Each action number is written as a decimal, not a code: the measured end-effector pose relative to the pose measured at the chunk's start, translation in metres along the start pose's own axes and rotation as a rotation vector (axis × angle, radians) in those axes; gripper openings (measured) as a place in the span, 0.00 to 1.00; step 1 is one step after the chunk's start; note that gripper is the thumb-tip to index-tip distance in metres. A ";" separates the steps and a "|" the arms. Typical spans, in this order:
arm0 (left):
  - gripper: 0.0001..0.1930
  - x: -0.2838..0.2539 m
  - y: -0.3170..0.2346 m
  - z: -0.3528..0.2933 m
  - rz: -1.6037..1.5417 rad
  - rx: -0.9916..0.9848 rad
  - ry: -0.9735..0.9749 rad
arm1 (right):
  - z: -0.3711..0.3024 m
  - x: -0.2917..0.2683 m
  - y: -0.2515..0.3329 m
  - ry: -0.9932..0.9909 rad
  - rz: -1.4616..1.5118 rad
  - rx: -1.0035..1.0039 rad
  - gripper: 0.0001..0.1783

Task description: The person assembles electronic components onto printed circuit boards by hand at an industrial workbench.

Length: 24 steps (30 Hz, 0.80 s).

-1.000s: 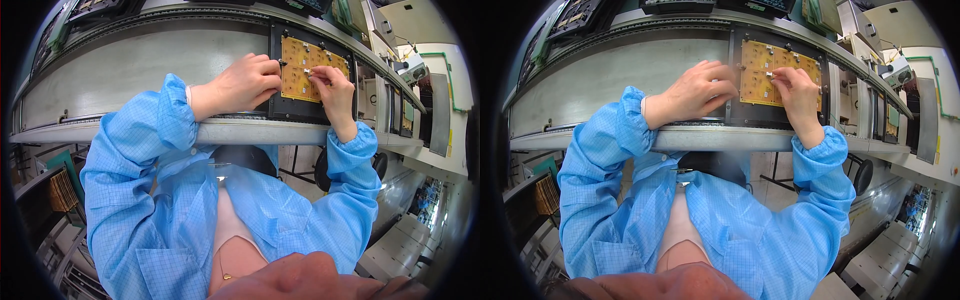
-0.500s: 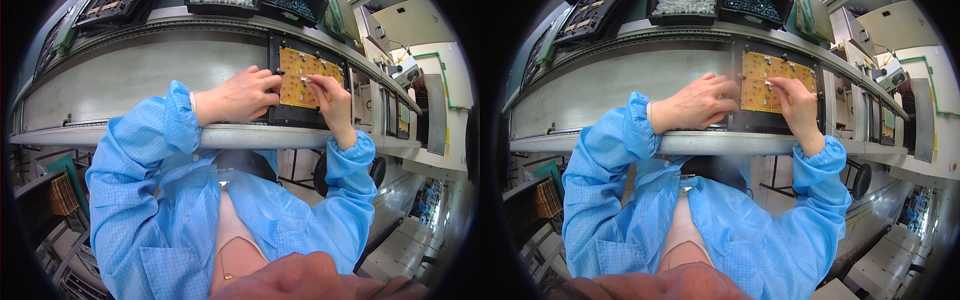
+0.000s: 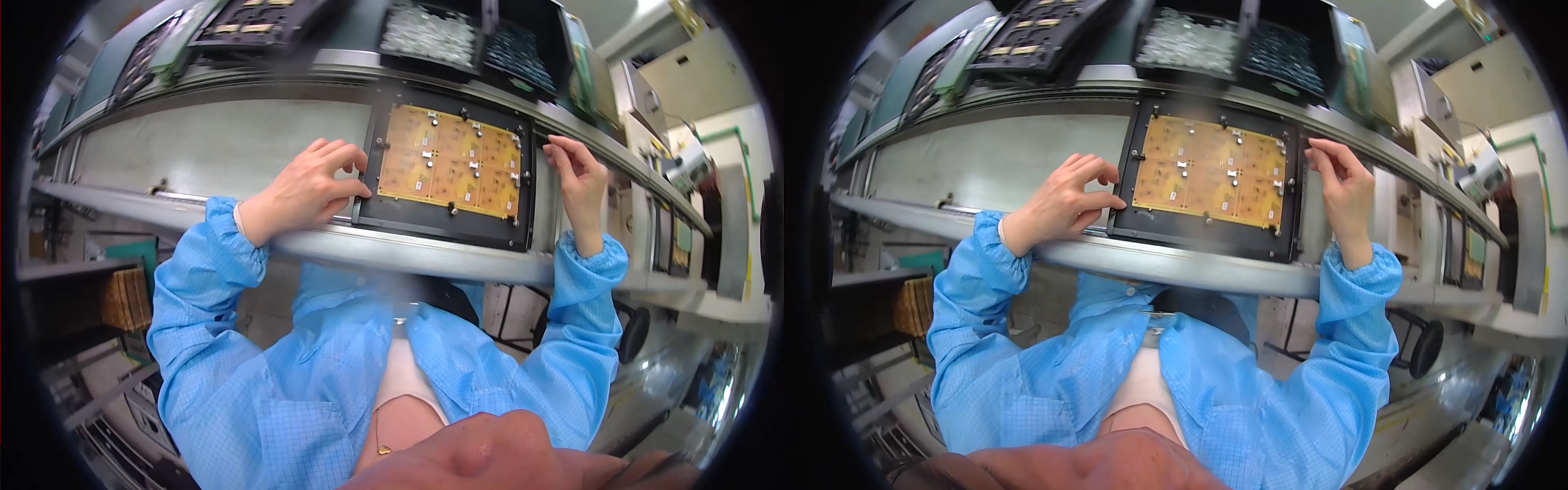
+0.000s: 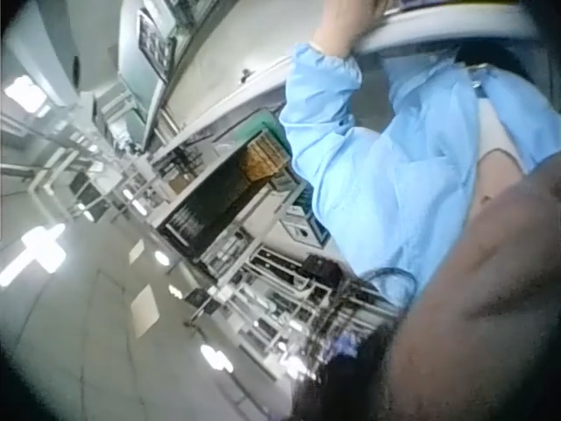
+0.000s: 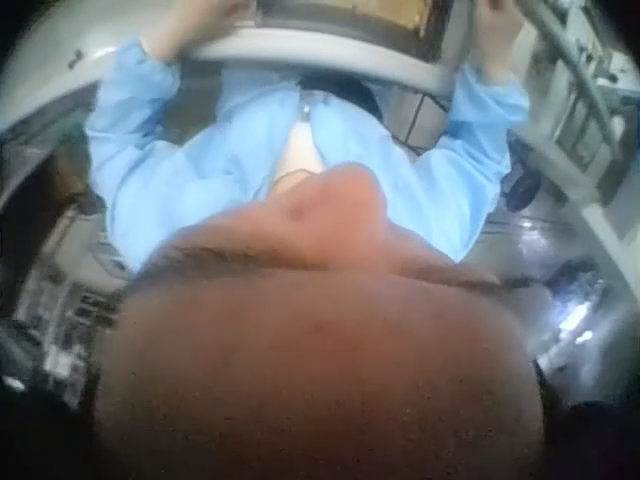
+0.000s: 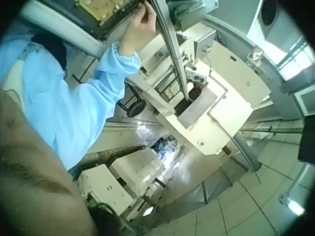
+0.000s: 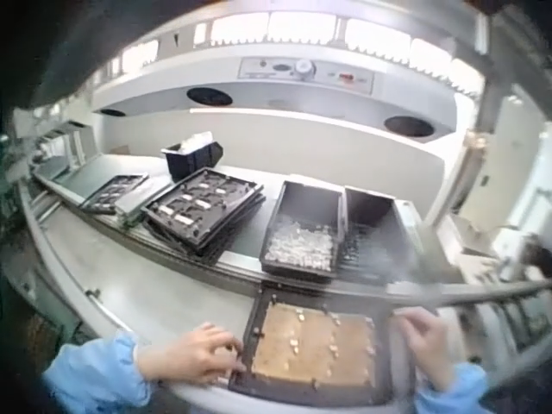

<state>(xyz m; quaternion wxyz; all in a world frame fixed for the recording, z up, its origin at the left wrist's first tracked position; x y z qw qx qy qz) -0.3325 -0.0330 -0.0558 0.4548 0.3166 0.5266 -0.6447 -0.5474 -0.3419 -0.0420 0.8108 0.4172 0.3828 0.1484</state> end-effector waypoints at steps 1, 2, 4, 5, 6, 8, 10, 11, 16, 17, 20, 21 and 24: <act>0.14 -0.005 0.007 -0.009 0.034 -0.037 -0.005 | 0.006 0.009 -0.003 0.006 0.016 -0.018 0.10; 0.15 -0.010 0.012 -0.015 0.035 -0.055 -0.019 | 0.011 0.016 -0.006 0.013 0.034 -0.037 0.10; 0.15 -0.023 0.027 -0.027 0.086 -0.117 -0.039 | 0.018 0.024 -0.011 0.013 0.084 -0.048 0.10; 0.15 -0.031 0.034 -0.030 0.011 -0.156 -0.065 | 0.023 0.028 -0.018 0.028 0.093 -0.057 0.10; 0.14 -0.038 0.046 -0.030 -0.074 -0.176 -0.093 | 0.025 0.029 -0.022 0.031 0.086 -0.057 0.11; 0.13 -0.070 0.091 -0.035 0.000 -0.261 -0.381 | 0.028 0.032 -0.029 0.008 0.093 -0.034 0.11; 0.11 -0.114 0.156 -0.041 0.170 -0.463 -0.659 | 0.029 0.036 -0.040 0.005 0.106 -0.028 0.11; 0.10 -0.137 0.192 -0.052 0.249 -0.618 -0.790 | 0.029 0.038 -0.043 0.001 0.110 -0.043 0.10; 0.30 -0.206 0.333 -0.055 0.850 -0.992 -0.687 | 0.019 0.039 -0.062 -0.072 0.119 -0.032 0.11; 0.30 -0.216 0.343 -0.051 0.845 -0.973 -0.705 | 0.018 0.038 -0.063 -0.089 0.116 0.000 0.10; 0.42 -0.238 0.392 -0.065 0.435 -1.264 -0.416 | 0.015 0.040 -0.071 -0.147 0.117 0.014 0.10; 0.43 -0.247 0.394 -0.067 0.480 -1.221 -0.418 | 0.013 0.042 -0.071 -0.156 0.114 0.020 0.10; 0.43 -0.259 0.372 -0.060 0.507 -1.154 -0.410 | 0.009 0.046 -0.070 -0.173 0.093 0.020 0.10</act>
Point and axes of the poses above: each hand's wrist, its own z-axis towards the middle knuckle, its own x-axis out of the palm, y = z × x, the point moved 5 cm from there along z, towards the middle knuckle, and after that the axes turned 8 degrees about -x, right-handed, at the moved point
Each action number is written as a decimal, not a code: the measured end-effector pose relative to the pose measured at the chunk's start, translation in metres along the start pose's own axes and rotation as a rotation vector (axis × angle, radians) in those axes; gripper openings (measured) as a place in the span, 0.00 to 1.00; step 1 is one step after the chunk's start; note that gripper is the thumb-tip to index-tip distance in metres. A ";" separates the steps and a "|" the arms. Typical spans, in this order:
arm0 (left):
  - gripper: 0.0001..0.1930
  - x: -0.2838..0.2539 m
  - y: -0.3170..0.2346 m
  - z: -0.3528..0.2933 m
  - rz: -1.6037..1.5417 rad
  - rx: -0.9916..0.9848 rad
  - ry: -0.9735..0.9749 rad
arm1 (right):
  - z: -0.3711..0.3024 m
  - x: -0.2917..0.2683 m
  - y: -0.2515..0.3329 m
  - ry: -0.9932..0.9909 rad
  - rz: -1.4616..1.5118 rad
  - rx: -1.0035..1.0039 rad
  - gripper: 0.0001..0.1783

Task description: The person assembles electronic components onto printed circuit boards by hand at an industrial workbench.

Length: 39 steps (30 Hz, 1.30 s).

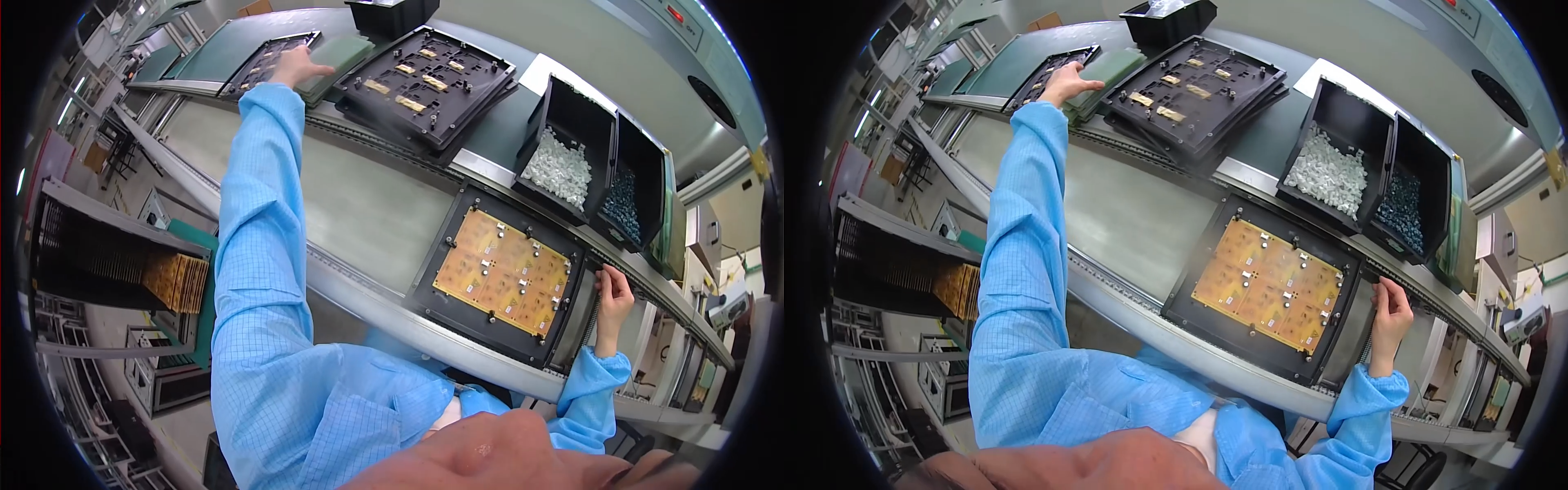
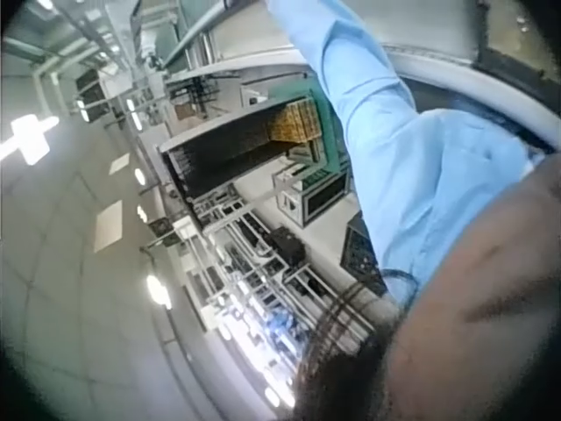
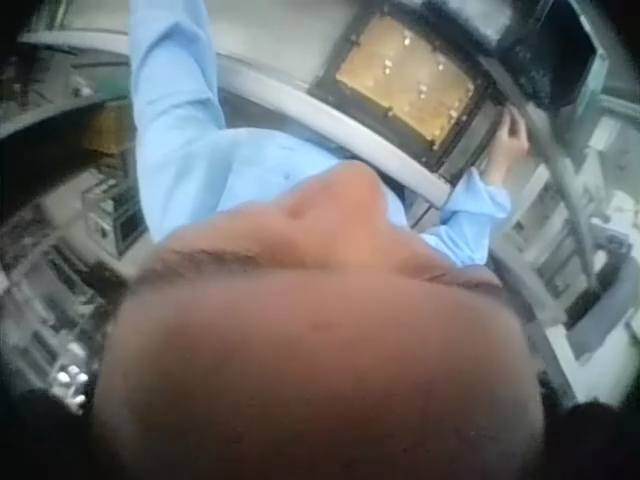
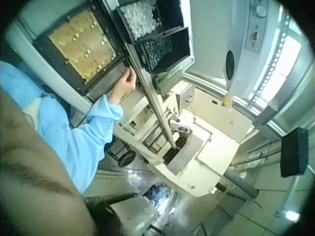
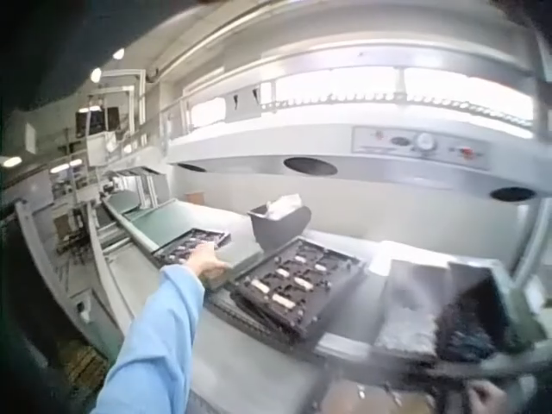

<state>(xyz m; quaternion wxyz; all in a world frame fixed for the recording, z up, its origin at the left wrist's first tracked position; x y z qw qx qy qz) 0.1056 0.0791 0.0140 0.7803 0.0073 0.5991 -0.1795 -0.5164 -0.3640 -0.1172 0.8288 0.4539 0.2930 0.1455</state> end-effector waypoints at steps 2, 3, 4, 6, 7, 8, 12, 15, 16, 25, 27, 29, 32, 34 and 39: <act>0.43 -0.017 -0.013 -0.014 0.211 0.001 -0.150 | -0.001 0.002 0.003 0.000 -0.018 -0.004 0.09; 0.39 -0.024 -0.011 -0.022 0.273 0.012 -0.256 | -0.001 0.002 0.006 0.007 -0.037 -0.006 0.09; 0.39 -0.027 -0.003 -0.028 0.270 0.015 -0.248 | 0.000 0.002 0.010 0.014 -0.059 -0.006 0.09; 0.38 -0.052 0.016 -0.046 -0.053 0.016 -0.436 | 0.001 0.003 0.025 -0.009 -0.066 -0.032 0.09; 0.35 -0.065 0.014 -0.059 -0.199 0.012 -0.395 | 0.001 0.003 0.036 -0.037 -0.070 -0.058 0.09; 0.35 -0.076 0.009 -0.078 -0.197 0.017 -0.389 | 0.000 0.006 0.047 -0.040 -0.071 -0.050 0.09; 0.35 -0.114 -0.067 -0.187 -0.323 0.771 -0.458 | -0.003 0.037 0.141 0.068 -0.299 -0.483 0.18; 0.40 -0.117 -0.125 -0.255 -0.431 0.992 -0.238 | 0.001 0.076 0.196 0.128 -0.308 -0.737 0.38; 0.40 -0.117 -0.138 -0.270 -0.454 1.010 -0.213 | 0.000 0.084 0.215 0.138 -0.321 -0.835 0.42; 0.37 -0.079 -0.254 -0.331 -0.656 1.059 0.608 | -0.020 0.036 0.191 0.211 -0.181 -0.820 0.08; 0.43 -0.098 -0.272 -0.344 -0.501 1.321 0.089 | -0.023 0.028 0.169 0.211 -0.185 -0.523 0.09; 0.45 -0.091 -0.287 -0.357 -0.441 1.331 0.057 | -0.019 0.027 0.163 0.240 0.084 -0.317 0.10; 0.51 -0.078 -0.300 -0.366 -0.359 1.354 0.000 | -0.013 0.027 0.144 0.320 0.387 -0.085 0.15; 0.47 -0.073 -0.302 -0.368 -0.348 1.326 0.063 | -0.012 0.034 0.133 0.386 0.360 -0.029 0.16; 0.48 -0.061 -0.303 -0.371 -0.296 1.276 0.148 | -0.010 0.054 0.112 0.395 0.572 0.227 0.21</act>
Point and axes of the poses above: each hand's wrist, its own z-axis towards the middle knuckle, its own x-axis out of the palm, y = z × x, the point moved 5 cm from there along z, towards the middle knuckle, and after that the axes turned 8 degrees about -x, right-handed, at the moved point
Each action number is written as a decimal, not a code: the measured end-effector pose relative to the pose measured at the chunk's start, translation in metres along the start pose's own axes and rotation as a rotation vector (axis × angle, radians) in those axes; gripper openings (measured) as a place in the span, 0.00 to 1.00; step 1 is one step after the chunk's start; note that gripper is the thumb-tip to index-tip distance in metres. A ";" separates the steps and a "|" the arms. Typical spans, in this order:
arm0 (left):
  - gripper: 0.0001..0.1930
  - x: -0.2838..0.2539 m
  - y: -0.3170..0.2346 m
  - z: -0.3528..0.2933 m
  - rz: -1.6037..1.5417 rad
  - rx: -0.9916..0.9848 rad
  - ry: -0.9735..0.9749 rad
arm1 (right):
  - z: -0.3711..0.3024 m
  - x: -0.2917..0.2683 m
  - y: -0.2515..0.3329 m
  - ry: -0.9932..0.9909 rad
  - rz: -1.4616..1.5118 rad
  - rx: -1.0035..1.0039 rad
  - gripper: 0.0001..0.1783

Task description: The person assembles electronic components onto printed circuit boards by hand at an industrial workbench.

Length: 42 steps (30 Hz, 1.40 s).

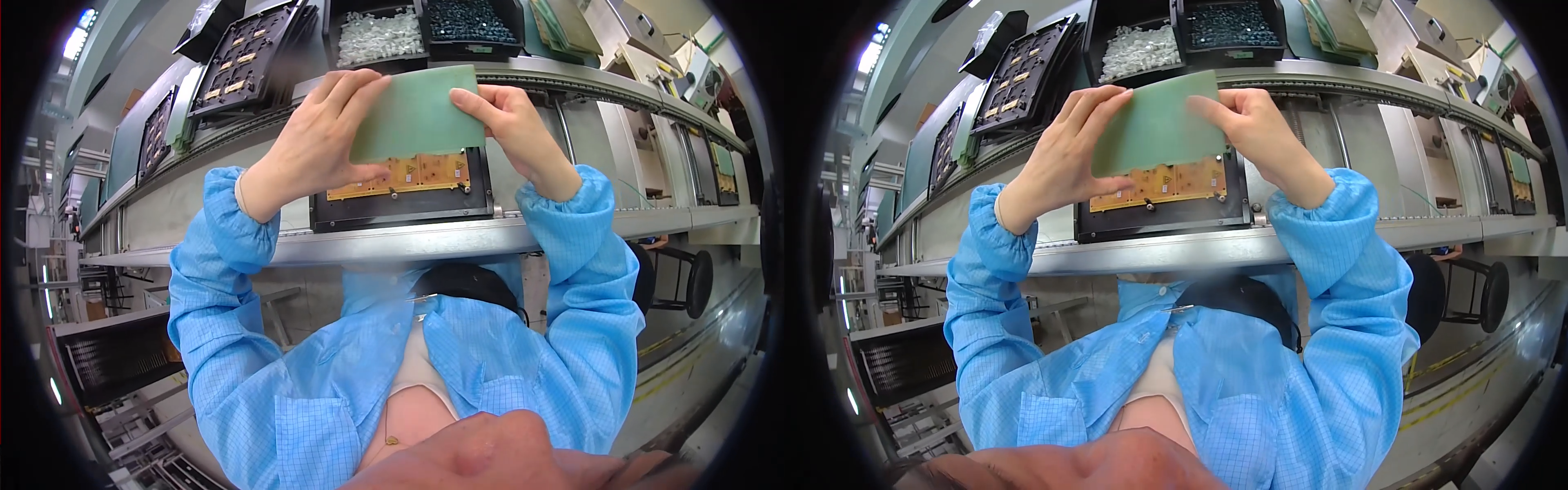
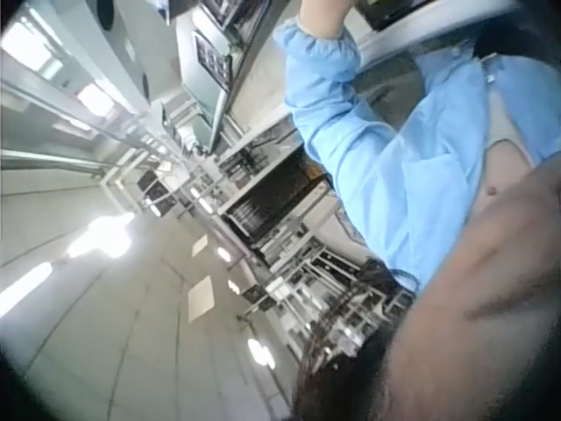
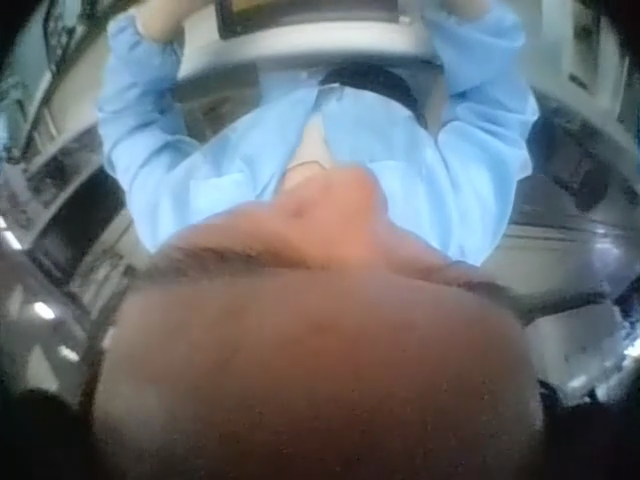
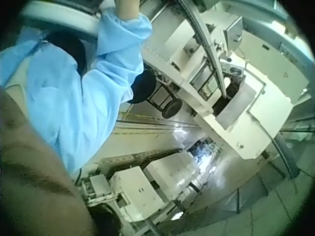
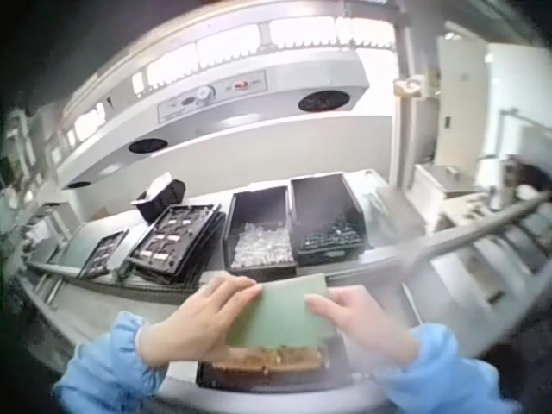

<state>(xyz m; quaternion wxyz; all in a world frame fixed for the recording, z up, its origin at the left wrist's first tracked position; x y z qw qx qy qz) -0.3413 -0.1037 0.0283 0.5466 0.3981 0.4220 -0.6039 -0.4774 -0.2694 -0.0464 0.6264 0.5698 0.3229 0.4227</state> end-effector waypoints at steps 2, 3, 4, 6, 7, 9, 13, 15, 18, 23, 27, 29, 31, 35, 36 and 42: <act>0.48 0.003 0.003 0.001 -0.039 -0.029 0.033 | 0.003 0.000 -0.007 -0.002 -0.001 0.023 0.22; 0.47 0.004 0.006 0.001 -0.079 -0.058 0.057 | 0.003 -0.001 -0.010 -0.002 -0.009 0.043 0.23; 0.47 0.006 0.008 0.001 -0.077 -0.054 0.065 | 0.006 -0.007 -0.016 -0.006 -0.002 0.043 0.23; 0.48 0.014 0.017 -0.003 -0.183 -0.126 0.118 | 0.013 -0.024 -0.021 -0.009 -0.106 -0.038 0.24; 0.48 0.018 0.021 -0.006 -0.178 -0.124 0.123 | 0.010 -0.030 -0.021 -0.011 -0.100 -0.040 0.24; 0.48 0.029 0.034 -0.014 -0.195 -0.228 0.170 | 0.003 -0.054 -0.015 -0.245 -0.133 -0.061 0.26; 0.48 0.048 0.035 -0.015 -0.244 -0.238 0.240 | -0.002 -0.074 -0.041 -0.272 -0.095 0.014 0.25; 0.47 0.053 0.032 -0.010 -0.267 -0.248 0.260 | -0.003 -0.073 -0.038 -0.260 -0.084 0.007 0.25; 0.47 0.060 0.031 -0.006 -0.273 -0.239 0.282 | -0.005 -0.071 -0.034 -0.239 -0.088 -0.007 0.24; 0.47 0.066 0.031 -0.002 -0.301 -0.224 0.295 | -0.004 -0.072 -0.035 -0.220 -0.107 -0.002 0.23; 0.46 0.069 0.032 -0.003 -0.302 -0.226 0.291 | -0.005 -0.070 -0.034 -0.198 -0.107 -0.015 0.22; 0.47 0.070 0.032 -0.004 -0.282 -0.208 0.284 | -0.007 -0.069 -0.032 -0.185 -0.115 -0.020 0.21; 0.48 0.073 0.033 -0.005 -0.280 -0.226 0.297 | -0.008 -0.068 -0.031 -0.168 -0.134 -0.026 0.19; 0.49 0.076 0.032 -0.006 -0.252 -0.201 0.313 | -0.009 -0.067 -0.030 -0.134 -0.175 -0.025 0.18; 0.49 0.076 0.031 -0.007 -0.252 -0.213 0.307 | -0.010 -0.068 -0.030 -0.133 -0.205 -0.012 0.17; 0.49 0.068 0.045 -0.019 -0.226 -0.222 0.203 | -0.024 -0.058 -0.018 0.108 -0.701 -0.188 0.15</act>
Point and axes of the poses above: each hand's wrist, its own z-axis towards the middle knuckle, its own x-axis out of the palm, y = z × x, the point moved 5 cm from there along z, towards the middle knuckle, and after that the axes turned 8 degrees about -x, right-handed, at the moved point
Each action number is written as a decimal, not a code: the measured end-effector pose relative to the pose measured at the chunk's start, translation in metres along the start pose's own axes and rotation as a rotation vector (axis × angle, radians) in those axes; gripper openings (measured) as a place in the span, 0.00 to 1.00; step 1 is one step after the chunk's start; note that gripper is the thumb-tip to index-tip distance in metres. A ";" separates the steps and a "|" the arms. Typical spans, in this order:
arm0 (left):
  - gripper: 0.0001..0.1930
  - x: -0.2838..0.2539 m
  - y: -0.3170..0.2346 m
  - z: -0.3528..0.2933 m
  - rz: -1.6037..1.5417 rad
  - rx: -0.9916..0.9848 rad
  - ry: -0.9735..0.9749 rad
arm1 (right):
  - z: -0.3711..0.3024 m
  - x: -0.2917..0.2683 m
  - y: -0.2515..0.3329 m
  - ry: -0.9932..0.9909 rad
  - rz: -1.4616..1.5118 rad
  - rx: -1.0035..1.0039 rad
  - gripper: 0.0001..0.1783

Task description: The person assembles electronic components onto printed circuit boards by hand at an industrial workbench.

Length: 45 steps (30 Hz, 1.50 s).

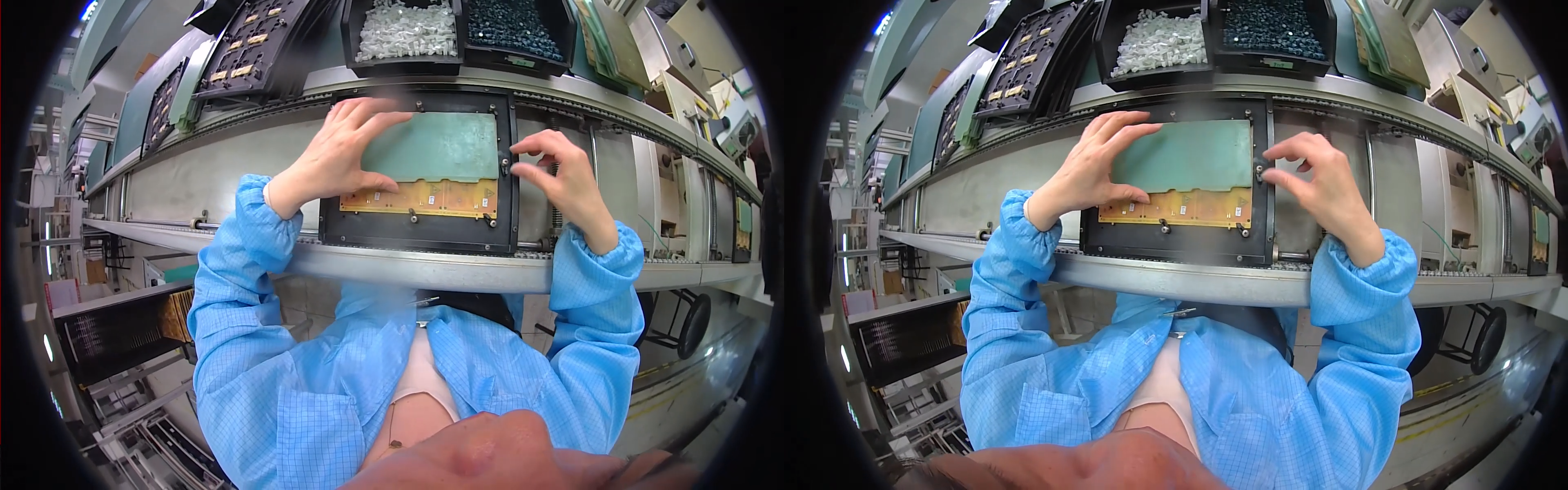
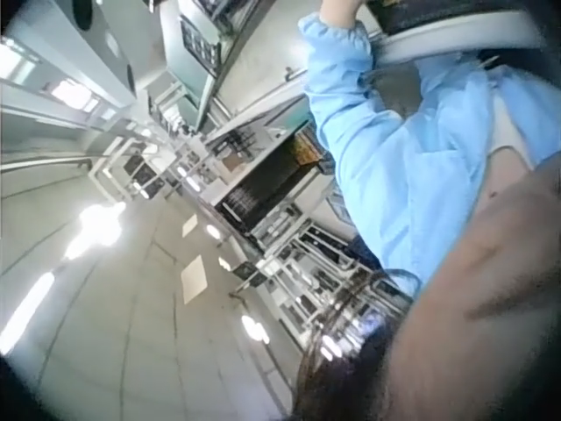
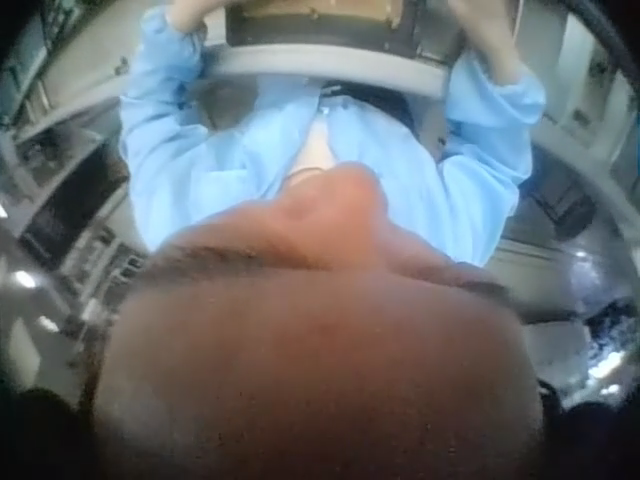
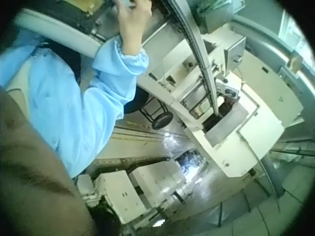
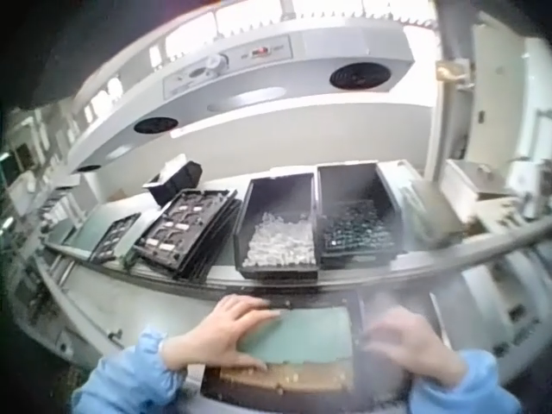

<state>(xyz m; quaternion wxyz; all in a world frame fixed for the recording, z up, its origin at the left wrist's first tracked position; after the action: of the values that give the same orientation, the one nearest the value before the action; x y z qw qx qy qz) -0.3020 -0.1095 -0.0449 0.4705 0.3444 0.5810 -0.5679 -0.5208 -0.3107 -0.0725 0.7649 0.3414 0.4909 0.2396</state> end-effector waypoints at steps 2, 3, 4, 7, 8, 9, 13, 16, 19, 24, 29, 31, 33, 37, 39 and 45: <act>0.49 -0.002 0.007 -0.006 0.003 0.004 0.007 | -0.001 0.003 0.001 0.044 -0.029 -0.018 0.16; 0.48 -0.002 0.009 -0.007 0.018 0.012 0.020 | -0.002 0.005 0.002 0.077 -0.051 -0.040 0.18; 0.47 -0.002 0.010 -0.008 0.023 0.016 0.013 | -0.001 0.007 0.002 0.076 -0.040 -0.027 0.18; 0.45 -0.001 0.013 -0.007 -0.011 0.022 0.002 | 0.002 0.009 0.000 0.069 -0.039 -0.020 0.16; 0.45 -0.001 0.013 -0.006 -0.019 0.028 0.003 | 0.002 0.010 0.000 0.069 -0.044 -0.011 0.16; 0.45 -0.002 0.013 -0.006 -0.036 0.024 0.002 | 0.002 0.011 0.000 0.062 -0.029 -0.020 0.14; 0.43 -0.002 0.016 -0.008 -0.118 -0.010 0.004 | 0.005 0.015 0.003 0.043 0.012 -0.027 0.11; 0.43 -0.001 0.017 -0.007 -0.127 -0.002 0.000 | 0.005 0.016 0.004 0.025 0.008 -0.046 0.10; 0.43 0.000 0.018 -0.006 -0.147 0.001 -0.002 | 0.005 0.018 0.003 -0.004 0.002 -0.057 0.09; 0.44 0.001 0.021 -0.006 -0.156 0.009 -0.010 | 0.006 0.019 0.003 -0.019 -0.047 -0.088 0.09; 0.45 0.002 0.023 -0.005 -0.157 0.030 -0.020 | 0.007 0.014 0.003 -0.008 -0.084 -0.114 0.09; 0.44 0.003 0.025 -0.009 -0.135 0.047 -0.036 | 0.008 0.013 0.001 0.018 -0.006 -0.106 0.10; 0.39 -0.005 0.025 -0.012 -0.174 0.029 -0.108 | 0.008 0.003 0.008 0.062 -0.018 -0.084 0.09; 0.27 -0.008 0.053 -0.035 -0.285 -0.287 -0.259 | 0.008 -0.015 0.024 -0.035 -0.025 -0.016 0.06; 0.18 0.002 0.068 -0.047 -0.488 -0.450 -0.291 | 0.009 -0.017 0.037 -0.006 -0.079 0.002 0.06; 0.20 0.028 0.076 -0.063 -0.839 -0.590 -0.190 | 0.031 0.056 0.092 0.289 -0.075 -0.403 0.14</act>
<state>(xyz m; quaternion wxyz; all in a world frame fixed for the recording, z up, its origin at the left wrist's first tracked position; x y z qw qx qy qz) -0.2498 -0.0425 -0.1026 0.3299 -0.1184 0.7592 -0.5484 -0.4730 -0.2205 -0.0271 0.7479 0.1256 0.5496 0.3505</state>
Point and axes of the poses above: each hand's wrist, its own z-axis towards the middle knuckle, its own x-axis out of the palm, y = z × x, the point moved 5 cm from there along z, towards the middle knuckle, and after that the axes turned 8 degrees about -x, right-handed, at the moved point
